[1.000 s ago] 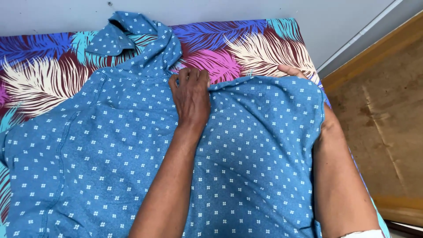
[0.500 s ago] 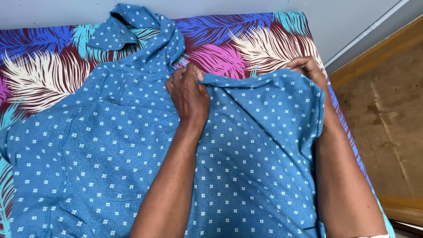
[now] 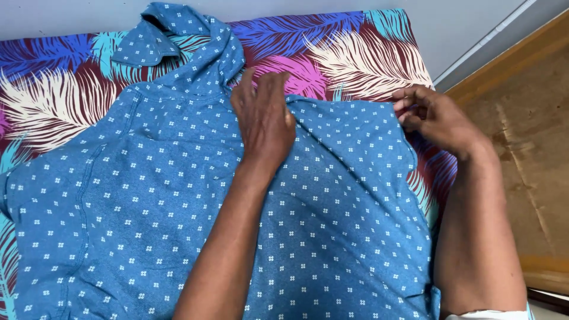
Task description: Folding a blue patterned shirt on a table, including smoothing the fabric and folding the sleeves and body.
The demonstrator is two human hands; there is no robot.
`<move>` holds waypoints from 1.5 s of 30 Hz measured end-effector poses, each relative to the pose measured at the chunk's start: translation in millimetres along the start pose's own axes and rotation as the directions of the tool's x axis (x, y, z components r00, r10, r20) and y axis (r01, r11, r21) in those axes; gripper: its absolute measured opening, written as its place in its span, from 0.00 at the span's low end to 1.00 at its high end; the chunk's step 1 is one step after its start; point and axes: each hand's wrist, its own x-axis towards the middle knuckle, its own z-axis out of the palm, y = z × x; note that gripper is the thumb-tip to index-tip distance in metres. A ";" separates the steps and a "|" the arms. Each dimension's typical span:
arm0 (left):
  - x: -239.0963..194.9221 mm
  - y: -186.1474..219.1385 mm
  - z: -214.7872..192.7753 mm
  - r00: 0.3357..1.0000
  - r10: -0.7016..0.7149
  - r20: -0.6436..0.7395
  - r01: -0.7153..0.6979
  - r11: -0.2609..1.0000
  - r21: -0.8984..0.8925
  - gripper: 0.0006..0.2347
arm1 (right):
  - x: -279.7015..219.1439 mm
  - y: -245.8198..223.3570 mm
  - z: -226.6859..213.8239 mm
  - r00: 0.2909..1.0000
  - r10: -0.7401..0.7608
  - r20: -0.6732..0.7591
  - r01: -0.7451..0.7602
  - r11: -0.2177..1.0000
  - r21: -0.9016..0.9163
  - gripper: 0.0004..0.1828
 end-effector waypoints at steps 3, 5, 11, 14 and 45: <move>2.5 16.9 -5.5 0.976 0.175 0.129 -0.163 0.982 -0.096 0.26 | 2.2 4.6 -3.9 0.996 0.019 0.084 -0.010 0.994 -0.106 0.31; -1.9 15.3 2.9 0.946 0.254 0.201 -0.226 0.962 -0.154 0.22 | 16.0 25.8 -1.1 0.996 -0.043 0.082 0.060 0.974 -0.219 0.37; -10.8 -12.3 22.1 0.960 0.205 0.192 -0.225 0.970 0.091 0.10 | 36.3 54.5 12.2 0.931 -0.361 -0.051 0.320 0.876 -0.360 0.05; -10.3 -12.2 20.4 0.969 0.134 0.206 -0.176 0.963 0.204 0.16 | 45.6 67.7 15.4 0.897 -0.367 -0.248 0.301 0.916 -0.267 0.02; -34.0 64.4 40.5 0.963 0.092 0.253 0.164 0.545 -0.822 0.18 | -59.7 53.9 48.9 0.839 -0.506 -0.200 0.437 0.846 -0.304 0.28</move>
